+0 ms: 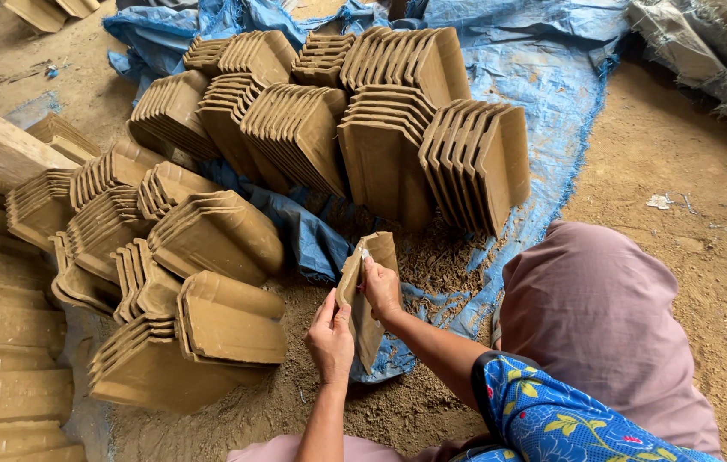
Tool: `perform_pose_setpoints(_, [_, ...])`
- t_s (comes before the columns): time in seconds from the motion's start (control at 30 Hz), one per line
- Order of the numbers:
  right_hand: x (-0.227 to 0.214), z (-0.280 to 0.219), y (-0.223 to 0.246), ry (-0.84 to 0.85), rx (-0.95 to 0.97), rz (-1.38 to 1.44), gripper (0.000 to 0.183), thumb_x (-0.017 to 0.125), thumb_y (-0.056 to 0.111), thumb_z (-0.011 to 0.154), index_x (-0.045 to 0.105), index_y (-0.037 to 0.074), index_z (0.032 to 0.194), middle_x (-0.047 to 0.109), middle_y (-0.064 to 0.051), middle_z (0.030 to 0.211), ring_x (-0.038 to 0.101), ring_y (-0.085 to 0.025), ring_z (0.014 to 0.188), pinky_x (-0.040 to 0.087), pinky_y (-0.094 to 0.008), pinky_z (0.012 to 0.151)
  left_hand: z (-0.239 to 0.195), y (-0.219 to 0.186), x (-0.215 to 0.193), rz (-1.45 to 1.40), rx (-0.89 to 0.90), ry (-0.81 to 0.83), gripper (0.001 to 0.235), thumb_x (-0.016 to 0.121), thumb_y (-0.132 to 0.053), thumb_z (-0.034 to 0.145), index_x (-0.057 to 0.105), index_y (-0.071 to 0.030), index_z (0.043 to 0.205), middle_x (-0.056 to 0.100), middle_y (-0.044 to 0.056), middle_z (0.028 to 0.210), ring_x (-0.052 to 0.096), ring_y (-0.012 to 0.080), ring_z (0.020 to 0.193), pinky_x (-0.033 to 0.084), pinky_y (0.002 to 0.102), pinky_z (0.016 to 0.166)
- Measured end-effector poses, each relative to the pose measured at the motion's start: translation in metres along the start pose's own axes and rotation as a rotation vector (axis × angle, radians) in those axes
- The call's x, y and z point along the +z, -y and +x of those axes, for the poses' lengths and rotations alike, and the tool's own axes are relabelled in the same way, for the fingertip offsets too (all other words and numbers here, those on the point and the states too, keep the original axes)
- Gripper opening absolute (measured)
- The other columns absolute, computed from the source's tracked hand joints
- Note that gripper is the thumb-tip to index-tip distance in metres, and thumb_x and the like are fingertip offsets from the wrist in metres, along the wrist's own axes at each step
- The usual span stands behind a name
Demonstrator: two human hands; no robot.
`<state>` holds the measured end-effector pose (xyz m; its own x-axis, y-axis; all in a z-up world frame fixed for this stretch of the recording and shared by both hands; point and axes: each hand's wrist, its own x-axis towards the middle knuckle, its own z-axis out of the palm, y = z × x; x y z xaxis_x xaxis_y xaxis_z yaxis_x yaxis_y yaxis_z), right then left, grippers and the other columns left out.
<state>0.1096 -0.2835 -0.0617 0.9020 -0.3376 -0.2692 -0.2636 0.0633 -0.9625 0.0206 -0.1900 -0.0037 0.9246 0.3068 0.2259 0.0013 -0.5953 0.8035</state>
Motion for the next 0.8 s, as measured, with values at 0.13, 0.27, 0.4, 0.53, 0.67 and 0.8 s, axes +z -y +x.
perform_pose_setpoints(0.13, [0.004,-0.006,-0.004,0.034,-0.009,0.065,0.052,0.045,0.041,0.095,0.046,0.012,0.051,0.051,-0.003,0.047,0.051,-0.012,0.047,0.040,-0.028,0.054,0.000,0.001,-0.002,0.004,0.038,-0.020,0.036,0.062,-0.024,0.082,0.067,-0.013,0.116,0.068,0.008,0.115,0.066,0.0251,0.101,0.050,0.034,0.084])
perform_pose_setpoints(0.27, [0.006,-0.014,-0.011,0.054,0.013,0.211,0.051,0.049,0.039,0.095,0.043,0.012,0.052,0.045,-0.003,0.045,0.041,-0.011,0.040,0.034,-0.026,0.042,0.000,0.001,-0.004,-0.027,-0.003,-0.007,0.037,0.061,-0.024,0.083,0.065,-0.013,0.118,0.067,0.007,0.118,0.065,0.0242,0.104,0.049,0.033,0.088])
perform_pose_setpoints(0.4, [0.002,-0.024,0.001,0.093,0.001,0.077,0.053,0.046,0.041,0.094,0.045,0.012,0.050,0.049,-0.003,0.045,0.046,-0.012,0.044,0.036,-0.029,0.045,0.002,0.001,-0.004,-0.040,-0.046,-0.007,0.039,0.059,-0.027,0.084,0.065,-0.013,0.120,0.066,0.008,0.121,0.064,0.0240,0.109,0.048,0.032,0.090])
perform_pose_setpoints(0.53, [0.005,-0.024,-0.007,0.086,-0.024,0.128,0.053,0.047,0.039,0.094,0.047,0.011,0.048,0.050,-0.003,0.044,0.051,-0.012,0.045,0.038,-0.027,0.046,0.002,0.003,-0.003,-0.038,-0.043,-0.012,0.038,0.059,-0.028,0.084,0.065,-0.013,0.119,0.067,0.007,0.120,0.064,0.0237,0.108,0.048,0.032,0.090])
perform_pose_setpoints(0.67, [0.003,-0.033,-0.004,0.141,-0.003,0.113,0.054,0.046,0.042,0.094,0.047,0.011,0.049,0.052,-0.003,0.048,0.042,-0.011,0.039,0.032,-0.027,0.040,0.003,0.004,-0.003,-0.026,-0.032,-0.016,0.038,0.059,-0.028,0.084,0.065,-0.014,0.119,0.067,0.008,0.120,0.064,0.0239,0.108,0.047,0.032,0.091])
perform_pose_setpoints(0.8, [0.002,-0.040,-0.003,0.167,-0.015,0.100,0.055,0.047,0.043,0.094,0.046,0.012,0.048,0.050,-0.002,0.046,0.040,-0.011,0.040,0.032,-0.027,0.041,0.003,0.000,-0.005,-0.030,-0.067,-0.008,0.039,0.059,-0.029,0.084,0.065,-0.014,0.120,0.067,0.008,0.119,0.064,0.0240,0.107,0.048,0.032,0.088])
